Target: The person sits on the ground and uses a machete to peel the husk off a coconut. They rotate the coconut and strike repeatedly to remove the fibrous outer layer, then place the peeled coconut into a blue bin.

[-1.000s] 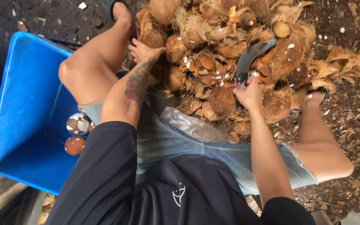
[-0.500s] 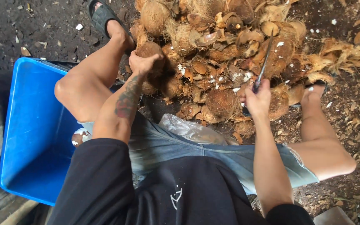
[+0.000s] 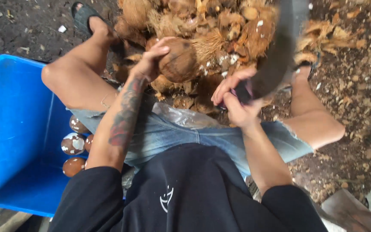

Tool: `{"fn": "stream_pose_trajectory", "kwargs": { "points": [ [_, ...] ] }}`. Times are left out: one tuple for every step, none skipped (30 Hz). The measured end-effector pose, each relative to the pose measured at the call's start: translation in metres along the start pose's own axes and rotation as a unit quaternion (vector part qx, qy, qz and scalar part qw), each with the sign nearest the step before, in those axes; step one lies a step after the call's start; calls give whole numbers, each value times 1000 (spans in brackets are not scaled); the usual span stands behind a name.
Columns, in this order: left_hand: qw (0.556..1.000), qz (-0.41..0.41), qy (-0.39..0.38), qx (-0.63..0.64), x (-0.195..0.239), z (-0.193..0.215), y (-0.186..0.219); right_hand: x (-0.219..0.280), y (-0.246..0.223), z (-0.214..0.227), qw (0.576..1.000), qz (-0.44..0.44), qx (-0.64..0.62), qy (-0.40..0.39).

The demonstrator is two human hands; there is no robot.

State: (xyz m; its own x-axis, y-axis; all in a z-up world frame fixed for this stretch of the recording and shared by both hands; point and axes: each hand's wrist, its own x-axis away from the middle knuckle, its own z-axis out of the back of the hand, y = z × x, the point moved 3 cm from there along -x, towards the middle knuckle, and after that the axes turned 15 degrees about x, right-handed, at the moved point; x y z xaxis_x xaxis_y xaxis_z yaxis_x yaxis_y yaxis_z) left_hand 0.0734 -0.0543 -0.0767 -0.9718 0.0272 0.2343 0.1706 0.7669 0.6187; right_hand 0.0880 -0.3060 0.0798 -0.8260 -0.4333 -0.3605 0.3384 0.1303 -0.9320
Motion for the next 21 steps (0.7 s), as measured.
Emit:
{"fn": "stream_pose_trajectory", "kwargs": {
  "points": [
    [997,53,60,6,-10,31,-36,2,-20,2,998,65,4,-11],
    [987,106,120,10,-19,62,-73,4,-40,4,991,130,7,-21],
    [987,108,120,11,-15,59,-82,8,-34,3,992,128,8,-21],
    [976,126,171,52,-10,57,-91,11,-32,4,985,170,30,10],
    [961,145,218,92,-8,54,-100,14,-30,6,974,214,54,42],
    [961,147,215,91,-3,38,-90,31,5,8,974,215,57,44],
    [961,149,223,71,1,22,-78,45,41,10,971,184,145,37],
    [960,151,231,52,5,6,-66,58,78,12,961,152,231,32],
    [960,155,227,50,-2,7,-59,66,88,10,959,151,235,35],
    [973,144,176,30,-9,5,-52,75,119,4,935,-178,279,-129],
    [984,127,126,6,-17,6,-39,95,146,-3,785,-478,279,-278],
    [984,126,123,1,-12,14,-50,101,142,-3,789,-475,278,-274],
    [977,115,160,76,-12,24,-60,101,137,-1,840,-465,186,-207],
    [963,103,196,152,-12,34,-71,101,134,1,879,-446,91,-139],
    [963,107,197,152,-12,33,-70,89,116,-3,878,-450,91,-136],
    [961,88,206,160,-11,33,-69,74,96,-4,910,-395,95,-79],
    [961,68,212,167,-12,33,-67,57,77,-3,936,-335,102,-20],
    [960,71,211,167,-15,51,-76,54,87,0,936,-337,103,-17],
    [964,67,197,164,-19,69,-79,45,97,6,925,-321,203,16],
    [968,63,183,160,-24,87,-82,35,105,10,904,-301,300,49],
    [968,63,184,158,-16,72,-71,43,133,13,905,-301,297,50]
  ]
}}
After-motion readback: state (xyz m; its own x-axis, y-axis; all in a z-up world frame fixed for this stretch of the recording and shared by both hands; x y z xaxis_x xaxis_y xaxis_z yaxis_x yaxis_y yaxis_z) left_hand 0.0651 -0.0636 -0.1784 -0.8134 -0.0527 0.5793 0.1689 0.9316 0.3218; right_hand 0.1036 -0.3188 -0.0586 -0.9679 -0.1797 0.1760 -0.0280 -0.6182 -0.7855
